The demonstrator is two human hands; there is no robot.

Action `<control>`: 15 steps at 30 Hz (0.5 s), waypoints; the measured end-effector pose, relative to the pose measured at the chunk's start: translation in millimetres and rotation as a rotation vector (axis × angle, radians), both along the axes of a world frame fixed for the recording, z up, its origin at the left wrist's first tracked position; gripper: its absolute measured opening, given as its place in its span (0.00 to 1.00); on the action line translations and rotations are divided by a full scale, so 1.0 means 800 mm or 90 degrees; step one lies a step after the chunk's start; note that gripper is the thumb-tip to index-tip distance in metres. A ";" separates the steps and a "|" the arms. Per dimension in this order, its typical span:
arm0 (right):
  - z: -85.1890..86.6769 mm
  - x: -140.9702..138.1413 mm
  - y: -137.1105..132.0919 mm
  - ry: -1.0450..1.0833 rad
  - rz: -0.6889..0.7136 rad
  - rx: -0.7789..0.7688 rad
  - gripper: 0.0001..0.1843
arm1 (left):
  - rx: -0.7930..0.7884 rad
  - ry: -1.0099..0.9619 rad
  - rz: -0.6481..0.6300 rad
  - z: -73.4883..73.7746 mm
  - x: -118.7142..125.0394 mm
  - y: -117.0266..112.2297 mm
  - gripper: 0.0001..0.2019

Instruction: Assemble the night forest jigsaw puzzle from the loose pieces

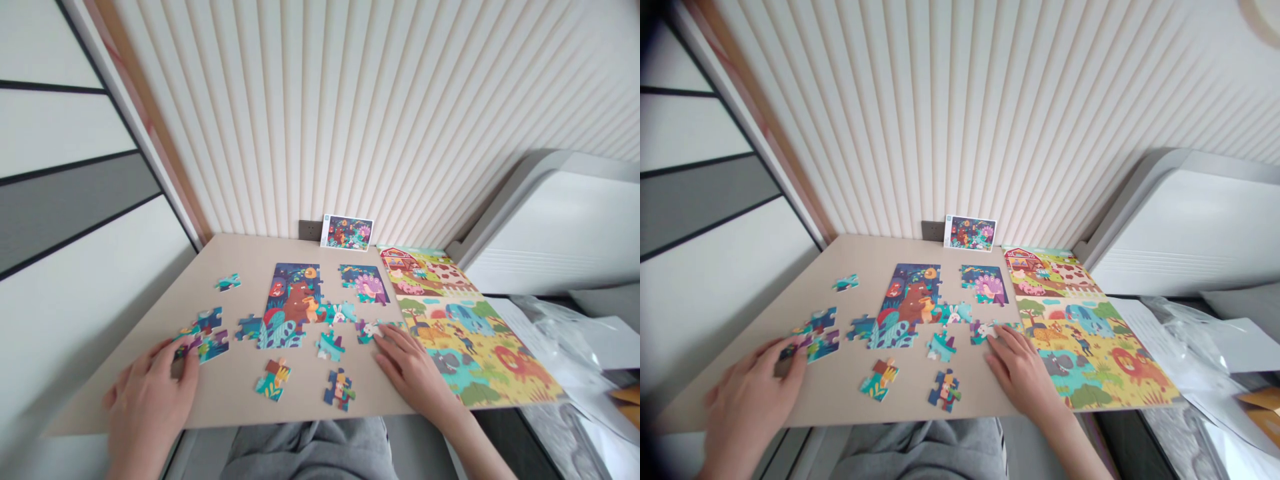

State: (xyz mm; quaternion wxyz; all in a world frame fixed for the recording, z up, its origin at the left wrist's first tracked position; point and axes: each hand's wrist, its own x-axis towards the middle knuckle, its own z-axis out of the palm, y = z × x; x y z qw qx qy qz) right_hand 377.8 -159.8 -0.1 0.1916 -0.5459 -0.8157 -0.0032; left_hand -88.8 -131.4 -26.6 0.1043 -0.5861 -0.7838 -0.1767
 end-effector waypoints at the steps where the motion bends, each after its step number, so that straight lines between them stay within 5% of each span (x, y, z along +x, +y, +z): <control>1: -0.003 -0.001 -0.001 0.004 -0.005 0.003 0.21 | -0.002 0.001 -0.003 0.000 0.000 0.000 0.21; 15: -0.003 -0.022 -0.006 0.044 -0.017 0.030 0.20 | -0.002 -0.014 -0.003 0.002 0.003 0.000 0.21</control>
